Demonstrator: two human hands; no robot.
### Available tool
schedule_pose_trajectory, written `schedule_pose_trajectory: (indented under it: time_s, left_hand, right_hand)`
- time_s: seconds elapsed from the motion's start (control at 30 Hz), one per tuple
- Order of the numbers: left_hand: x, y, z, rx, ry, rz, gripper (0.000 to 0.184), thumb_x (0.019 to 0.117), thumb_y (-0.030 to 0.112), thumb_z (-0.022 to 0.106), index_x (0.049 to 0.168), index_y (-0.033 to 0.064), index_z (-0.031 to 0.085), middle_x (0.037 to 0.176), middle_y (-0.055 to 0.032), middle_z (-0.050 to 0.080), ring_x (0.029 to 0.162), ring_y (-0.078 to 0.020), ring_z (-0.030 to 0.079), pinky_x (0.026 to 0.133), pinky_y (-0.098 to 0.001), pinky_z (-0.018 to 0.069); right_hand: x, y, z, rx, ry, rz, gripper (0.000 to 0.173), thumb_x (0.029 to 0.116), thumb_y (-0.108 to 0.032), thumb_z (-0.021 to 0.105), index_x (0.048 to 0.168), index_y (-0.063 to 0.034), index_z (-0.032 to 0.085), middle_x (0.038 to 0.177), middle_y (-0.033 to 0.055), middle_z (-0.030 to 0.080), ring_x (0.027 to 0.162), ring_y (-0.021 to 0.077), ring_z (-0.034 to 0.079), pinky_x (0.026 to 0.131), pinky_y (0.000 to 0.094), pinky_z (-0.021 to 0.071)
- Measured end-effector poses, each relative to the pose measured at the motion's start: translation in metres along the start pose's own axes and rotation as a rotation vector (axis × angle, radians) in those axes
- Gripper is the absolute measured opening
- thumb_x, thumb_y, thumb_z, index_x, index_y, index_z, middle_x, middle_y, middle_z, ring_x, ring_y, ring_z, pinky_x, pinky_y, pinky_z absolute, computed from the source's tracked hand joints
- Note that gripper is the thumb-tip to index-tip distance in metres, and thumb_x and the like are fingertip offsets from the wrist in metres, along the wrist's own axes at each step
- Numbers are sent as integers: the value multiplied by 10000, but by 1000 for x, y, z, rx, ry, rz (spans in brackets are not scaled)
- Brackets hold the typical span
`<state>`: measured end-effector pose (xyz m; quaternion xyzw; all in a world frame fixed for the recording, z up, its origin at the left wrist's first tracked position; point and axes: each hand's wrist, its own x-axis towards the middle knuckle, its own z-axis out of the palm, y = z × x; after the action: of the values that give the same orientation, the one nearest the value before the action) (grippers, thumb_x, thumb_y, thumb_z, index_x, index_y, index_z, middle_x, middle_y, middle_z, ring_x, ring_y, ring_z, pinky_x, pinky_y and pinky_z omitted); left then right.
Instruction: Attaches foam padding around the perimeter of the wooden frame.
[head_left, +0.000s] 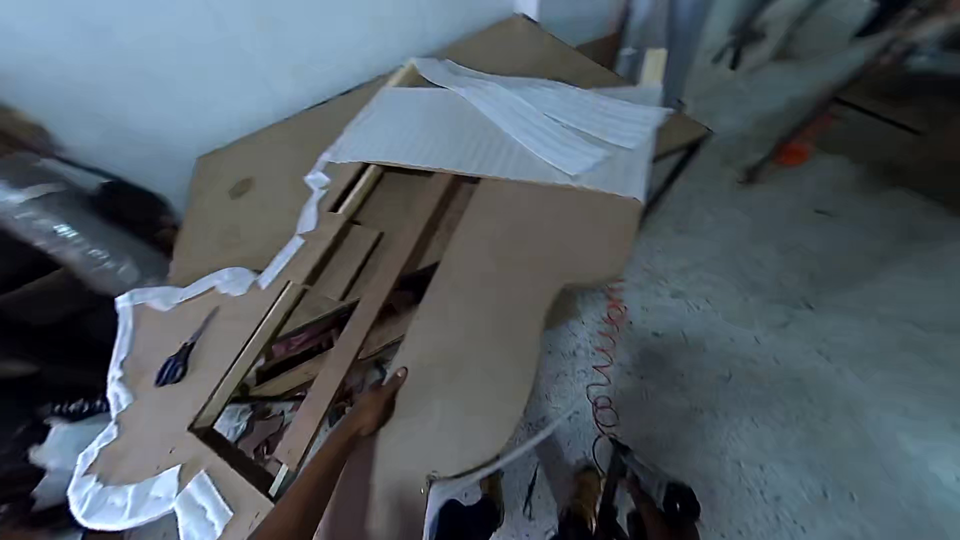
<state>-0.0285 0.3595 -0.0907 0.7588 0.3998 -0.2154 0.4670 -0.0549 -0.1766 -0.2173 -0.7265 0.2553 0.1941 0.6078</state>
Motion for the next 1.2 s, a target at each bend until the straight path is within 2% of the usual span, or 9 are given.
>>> schedule_pose_trajectory:
  time_s: [0.17,0.27,0.33,0.43,0.53,0.6,0.8,1.03,1.2]
  left_hand:
    - [-33,39,7,162,378,551,638,937,499,667,1444,130,549,1422,-117,564,1306,-263,564,1038,-524,538]
    - [-78,73,62,526,210,841,786,764,717,763,1311,165,642,1309,-60,629,1216,-225,610,992,-477,570]
    - [-85,82,103,810,58,819,801,706,822,724,1233,220,679,1179,2,672,1117,-187,639,954,-478,567]
    - [-69,83,134,973,-81,772,420,872,586,694,1077,223,741,1097,32,715,1008,-163,685,869,-483,593]
    - [-54,79,127,610,-254,763,159,962,325,677,935,183,741,1134,36,734,878,-120,706,748,-388,623]
    - [-52,73,117,329,-307,689,114,961,198,670,937,125,754,991,-43,752,785,-181,711,683,-391,624]
    - [-44,72,106,288,-291,742,84,908,158,722,958,94,746,868,-61,737,717,-161,704,649,-323,622]
    - [-56,76,99,381,-343,826,113,869,193,797,956,152,737,947,-11,742,806,-138,714,726,-302,629]
    - [-58,80,93,442,-388,850,165,861,141,807,1008,144,731,1011,2,742,864,-134,719,777,-300,633]
  right_hand:
    - [-11,-5,24,206,77,-162,377,969,-354,711,1232,-88,665,693,143,666,523,285,634,497,450,583]
    - [-21,-27,37,353,95,-240,350,978,-283,685,1240,-53,652,838,171,706,574,302,648,529,449,591]
    - [-29,-37,47,420,78,-274,329,988,-295,671,1224,-66,669,909,192,724,601,315,666,557,454,604]
    - [-39,-37,67,551,-27,-274,313,1029,-317,579,1231,-102,683,924,193,703,586,296,629,559,461,579]
    - [-48,-29,91,684,-175,-222,324,1043,-327,554,1261,-116,672,970,192,707,561,275,618,518,436,573]
    - [-59,-16,110,779,-285,-154,298,1036,-312,593,1213,-91,686,855,189,683,555,252,609,523,404,563]
    - [-76,25,152,619,-464,-7,225,942,-268,739,1073,-88,704,773,51,707,641,158,679,626,327,601]
    - [-94,81,196,560,-519,-590,543,817,-171,837,1306,-70,624,1229,44,676,1134,114,651,1013,342,563]
    - [-105,98,251,348,-548,-818,643,761,-287,857,1343,-150,620,1329,52,638,1178,192,646,933,465,596]
